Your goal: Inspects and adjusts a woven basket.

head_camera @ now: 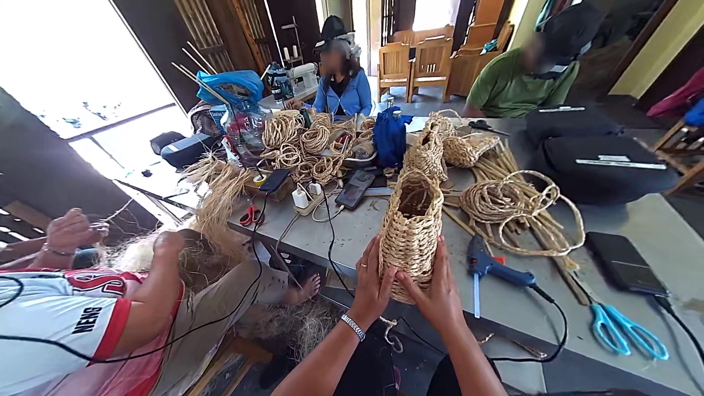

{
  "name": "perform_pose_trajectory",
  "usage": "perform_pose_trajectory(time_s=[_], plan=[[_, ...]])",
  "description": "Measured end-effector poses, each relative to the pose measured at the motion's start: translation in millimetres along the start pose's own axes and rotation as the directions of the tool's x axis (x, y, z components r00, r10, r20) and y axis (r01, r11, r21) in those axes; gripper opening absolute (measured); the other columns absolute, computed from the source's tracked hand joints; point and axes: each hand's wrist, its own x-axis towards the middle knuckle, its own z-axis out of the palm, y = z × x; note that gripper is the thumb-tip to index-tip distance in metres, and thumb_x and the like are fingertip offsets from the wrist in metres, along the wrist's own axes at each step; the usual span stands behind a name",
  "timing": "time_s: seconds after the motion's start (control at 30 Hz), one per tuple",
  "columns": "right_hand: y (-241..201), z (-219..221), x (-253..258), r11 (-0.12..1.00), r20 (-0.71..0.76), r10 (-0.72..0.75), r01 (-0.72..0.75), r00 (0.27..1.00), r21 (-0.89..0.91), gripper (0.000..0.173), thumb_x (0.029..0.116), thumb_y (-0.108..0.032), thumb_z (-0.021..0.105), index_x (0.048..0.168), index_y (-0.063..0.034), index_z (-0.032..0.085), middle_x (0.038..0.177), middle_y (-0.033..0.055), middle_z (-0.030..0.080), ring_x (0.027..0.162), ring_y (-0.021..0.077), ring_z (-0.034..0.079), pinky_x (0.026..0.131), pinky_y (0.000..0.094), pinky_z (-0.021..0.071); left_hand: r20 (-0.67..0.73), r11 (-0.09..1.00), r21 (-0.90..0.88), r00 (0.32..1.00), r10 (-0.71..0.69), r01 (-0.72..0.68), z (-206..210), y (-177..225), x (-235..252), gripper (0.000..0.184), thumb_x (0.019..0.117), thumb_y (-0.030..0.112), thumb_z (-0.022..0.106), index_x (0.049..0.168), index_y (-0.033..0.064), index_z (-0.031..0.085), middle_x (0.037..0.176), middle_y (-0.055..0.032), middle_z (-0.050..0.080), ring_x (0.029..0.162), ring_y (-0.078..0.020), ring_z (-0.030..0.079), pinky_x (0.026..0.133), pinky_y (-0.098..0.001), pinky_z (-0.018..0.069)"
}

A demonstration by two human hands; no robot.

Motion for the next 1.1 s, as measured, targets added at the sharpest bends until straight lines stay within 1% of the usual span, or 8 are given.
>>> perform_pose_trajectory(time_s=[0.13,0.3,0.53,0.67,0.77,0.87,1.0,1.1], plan=[[1,1,0,1.0,-0.017,-0.004,0.004,1.0,0.015,0.118,0.0845,-0.069,0.069,0.158,0.0106,0.022,0.162,0.0311,0.03,0.148,0.033,0.041,0.117,0.0426,0.0424,-0.015,1.0,0.011,1.0,0.007,-0.007,1,1,0,0.08,0.1075,0.058,0.03,0.155,-0.006,0.035,0.157,-0.0261,0.04,0.147,-0.0297,0.04,0.12,-0.0508,0.0319],[1,1,1,0.999,-0.02,-0.009,0.009,1.0,0.03,0.117,0.0848,-0.068,0.07,0.158,0.0113,0.023,0.162,0.0317,0.03,0.149,0.0338,0.039,0.118,0.0422,0.0411,-0.016,1.0,0.013,1.0,0.007,-0.006,2,-1,-1,0.078,0.1077,0.057,0.03,0.157,-0.0034,0.033,0.159,-0.0251,0.039,0.147,-0.0286,0.04,0.12,-0.0499,0.0316],[2,3,2,1.0,-0.03,-0.019,0.02,0.999,0.016,0.118,0.0841,-0.07,0.069,0.157,0.0111,0.024,0.161,0.0313,0.031,0.147,0.0324,0.042,0.116,0.0419,0.0434,-0.031,1.0,0.027,0.999,0.01,-0.009,2,-2,0,0.08,0.1069,0.06,0.029,0.155,-0.0029,0.036,0.157,-0.0238,0.042,0.147,-0.0277,0.04,0.12,-0.0502,0.0313],[-1,2,1,1.0,-0.019,-0.009,0.008,1.0,-0.002,0.12,0.0837,-0.071,0.068,0.158,0.0105,0.023,0.161,0.0307,0.031,0.146,0.0317,0.044,0.115,0.0416,0.0445,-0.032,1.0,0.021,0.999,0.013,-0.012,0,-2,1,0.077,0.1072,0.059,0.028,0.155,-0.0006,0.037,0.158,-0.0219,0.042,0.146,-0.027,0.042,0.118,-0.0507,0.0334],[-4,2,1,1.0,-0.008,0.0,-0.001,1.0,-0.025,0.119,0.084,-0.072,0.067,0.159,0.0093,0.022,0.162,0.0302,0.031,0.146,0.0311,0.044,0.116,0.0418,0.043,-0.028,0.999,0.034,1.0,0.013,-0.012,-1,-1,1,0.077,0.1073,0.059,0.027,0.155,-0.0004,0.038,0.158,-0.021,0.043,0.144,-0.0274,0.045,0.115,-0.0509,0.037],[-6,2,1,0.999,-0.008,0.002,-0.002,1.0,-0.037,0.12,0.0834,-0.072,0.067,0.159,0.0083,0.021,0.162,0.0297,0.032,0.146,0.0301,0.044,0.116,0.0409,0.0425,-0.032,1.0,0.01,0.999,0.006,-0.006,-3,-1,2,0.076,0.1073,0.058,0.028,0.155,0.001,0.039,0.158,-0.0202,0.043,0.143,-0.0276,0.046,0.114,-0.0518,0.037],[-8,4,-1,0.997,0.0,0.02,-0.02,1.0,-0.081,0.12,0.0836,-0.074,0.064,0.16,0.0074,0.02,0.161,0.0291,0.033,0.144,0.0311,0.046,0.115,0.0435,0.0435,-0.027,1.0,-0.017,1.0,0.001,-0.002,-6,-2,1,0.073,0.1075,0.057,0.03,0.157,0.0044,0.039,0.16,-0.0183,0.042,0.143,-0.0272,0.046,0.115,-0.0518,0.0368],[-10,4,-2,0.994,0.011,0.044,-0.043,0.999,-0.1,0.121,0.0835,-0.075,0.063,0.161,0.0063,0.019,0.161,0.028,0.034,0.145,0.0303,0.046,0.116,0.0443,0.042,-0.02,1.0,-0.026,1.0,0.002,-0.003,-8,-2,1,0.072,0.1073,0.058,0.031,0.157,0.0058,0.04,0.16,-0.0169,0.042,0.143,-0.0263,0.046,0.114,-0.0512,0.0373]])
